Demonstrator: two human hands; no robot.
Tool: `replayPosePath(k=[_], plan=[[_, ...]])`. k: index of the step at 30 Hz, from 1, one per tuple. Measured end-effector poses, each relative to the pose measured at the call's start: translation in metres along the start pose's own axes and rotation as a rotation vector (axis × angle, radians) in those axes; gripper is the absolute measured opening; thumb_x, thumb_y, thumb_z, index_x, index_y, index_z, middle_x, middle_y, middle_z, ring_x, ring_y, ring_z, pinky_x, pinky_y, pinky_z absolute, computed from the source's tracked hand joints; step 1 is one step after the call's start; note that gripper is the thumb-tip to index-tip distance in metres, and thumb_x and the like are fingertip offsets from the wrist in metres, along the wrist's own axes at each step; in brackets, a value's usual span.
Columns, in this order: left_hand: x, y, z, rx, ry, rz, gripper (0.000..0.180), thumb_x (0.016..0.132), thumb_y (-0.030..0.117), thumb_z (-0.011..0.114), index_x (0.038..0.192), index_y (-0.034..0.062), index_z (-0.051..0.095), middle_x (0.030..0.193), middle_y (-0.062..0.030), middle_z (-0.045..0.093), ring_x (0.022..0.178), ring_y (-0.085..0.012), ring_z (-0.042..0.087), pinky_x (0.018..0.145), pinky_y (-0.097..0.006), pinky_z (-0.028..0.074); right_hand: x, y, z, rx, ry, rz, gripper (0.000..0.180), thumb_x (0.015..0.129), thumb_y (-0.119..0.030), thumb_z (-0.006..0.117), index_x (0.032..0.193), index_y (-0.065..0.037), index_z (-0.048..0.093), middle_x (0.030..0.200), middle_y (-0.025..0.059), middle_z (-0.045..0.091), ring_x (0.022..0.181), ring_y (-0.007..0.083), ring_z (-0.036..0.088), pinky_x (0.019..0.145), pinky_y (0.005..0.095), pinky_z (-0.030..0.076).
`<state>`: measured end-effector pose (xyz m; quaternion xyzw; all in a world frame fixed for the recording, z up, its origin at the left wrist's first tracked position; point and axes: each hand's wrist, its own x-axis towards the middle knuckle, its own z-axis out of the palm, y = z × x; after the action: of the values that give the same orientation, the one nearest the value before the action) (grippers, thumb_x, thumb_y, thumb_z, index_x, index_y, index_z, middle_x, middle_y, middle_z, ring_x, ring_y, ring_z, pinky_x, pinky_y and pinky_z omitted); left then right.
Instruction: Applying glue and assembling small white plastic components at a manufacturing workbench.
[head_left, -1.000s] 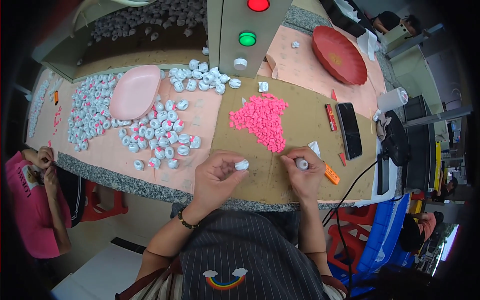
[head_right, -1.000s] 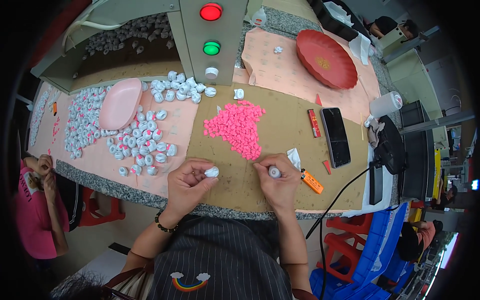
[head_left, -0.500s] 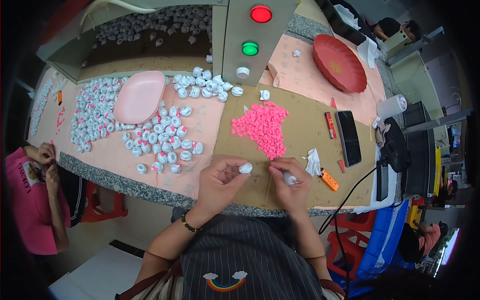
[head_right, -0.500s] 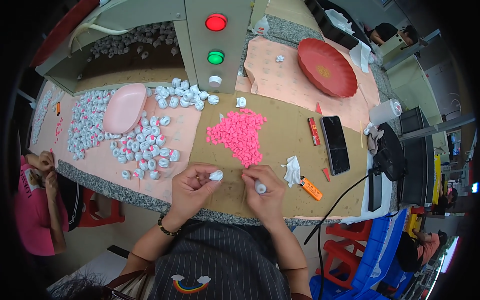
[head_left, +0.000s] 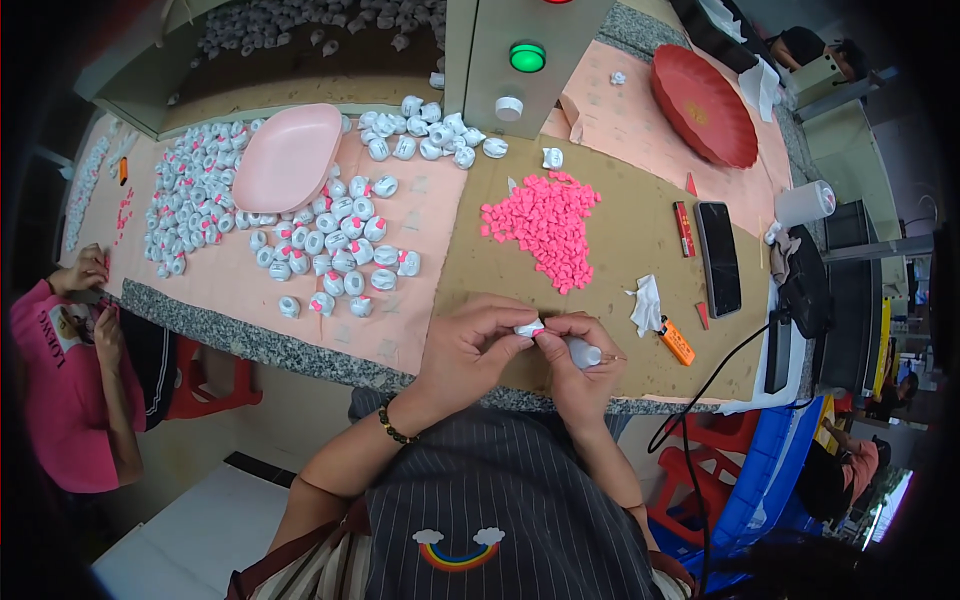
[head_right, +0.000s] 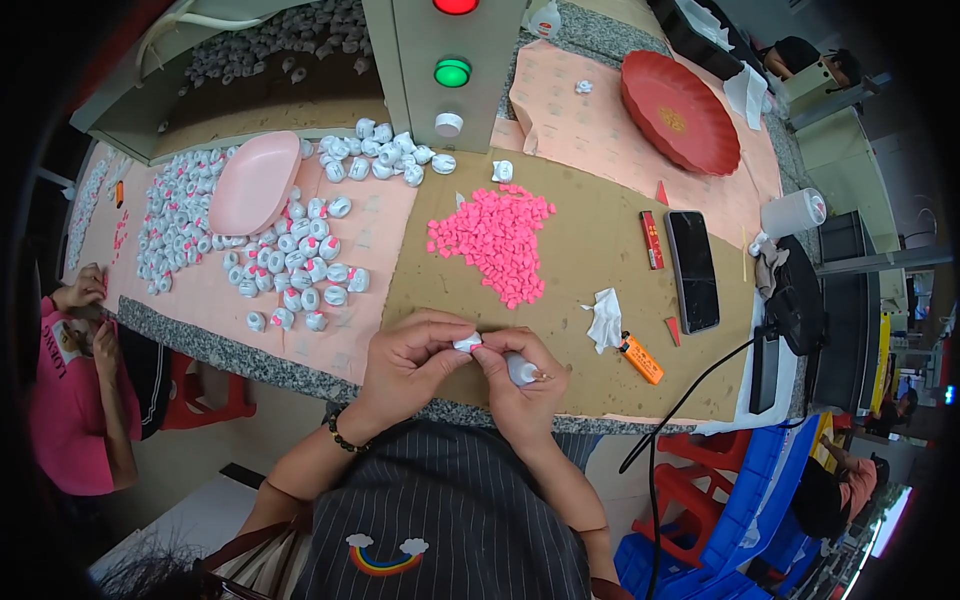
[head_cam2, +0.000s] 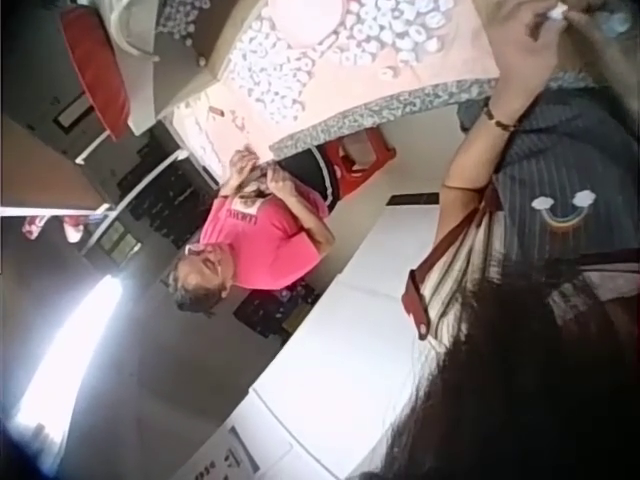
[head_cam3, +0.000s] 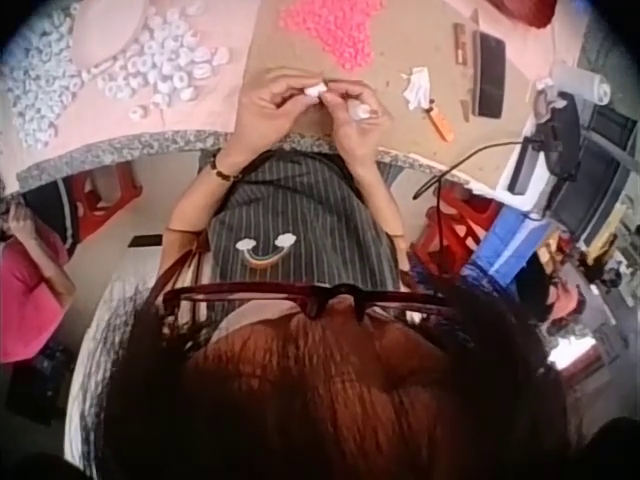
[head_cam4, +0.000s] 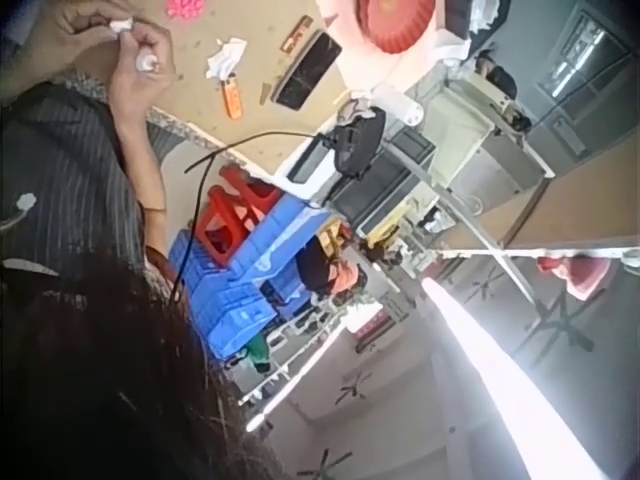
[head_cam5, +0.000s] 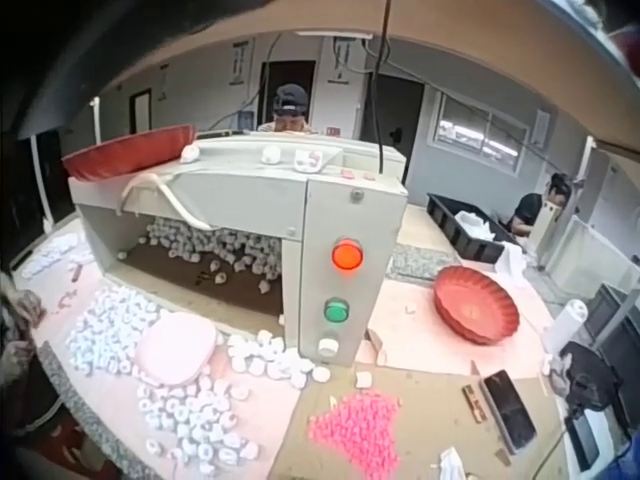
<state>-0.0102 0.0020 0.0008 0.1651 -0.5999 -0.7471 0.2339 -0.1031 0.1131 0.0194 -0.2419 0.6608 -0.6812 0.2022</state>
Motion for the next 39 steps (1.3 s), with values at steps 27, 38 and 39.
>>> replayPosePath(k=[27, 38, 39], plan=[[0.029, 0.046, -0.054, 1.072, 0.034, 0.357, 0.009, 0.067, -0.003, 0.06, 0.075, -0.0017, 0.057, 0.083, -0.0139, 0.054, 0.084, -0.0312, 0.053, 0.072, -0.037, 0.046, -0.005, 0.001, -0.014, -0.199, -0.245, -0.095, 0.027, 0.072, 0.004, 0.063, 0.098, -0.001, 0.056, 0.085, 0.0046, 0.049, 0.075, 0.0126, 0.048, 0.068, 0.0233, 0.038], [0.137, 0.031, -0.101, 1.306, 0.31, 0.445, 0.012, 0.068, -0.002, 0.059, 0.079, -0.001, 0.061, 0.088, -0.0145, 0.061, 0.086, -0.0321, 0.055, 0.073, -0.041, 0.046, 0.003, 0.012, -0.018, -0.078, -0.341, -0.187, 0.032, 0.081, 0.002, 0.062, 0.111, -0.001, 0.054, 0.098, 0.0082, 0.053, 0.089, 0.0144, 0.049, 0.078, 0.0278, 0.042], [0.137, 0.032, -0.099, 1.3, 0.276, 0.375, 0.014, 0.067, -0.001, 0.059, 0.08, -0.0001, 0.062, 0.088, -0.0138, 0.062, 0.085, -0.032, 0.056, 0.073, -0.041, 0.047, 0.004, 0.011, -0.017, -0.035, -0.369, -0.173, 0.033, 0.082, 0.0, 0.062, 0.114, -0.001, 0.053, 0.099, 0.0083, 0.054, 0.089, 0.0138, 0.05, 0.078, 0.027, 0.042]])
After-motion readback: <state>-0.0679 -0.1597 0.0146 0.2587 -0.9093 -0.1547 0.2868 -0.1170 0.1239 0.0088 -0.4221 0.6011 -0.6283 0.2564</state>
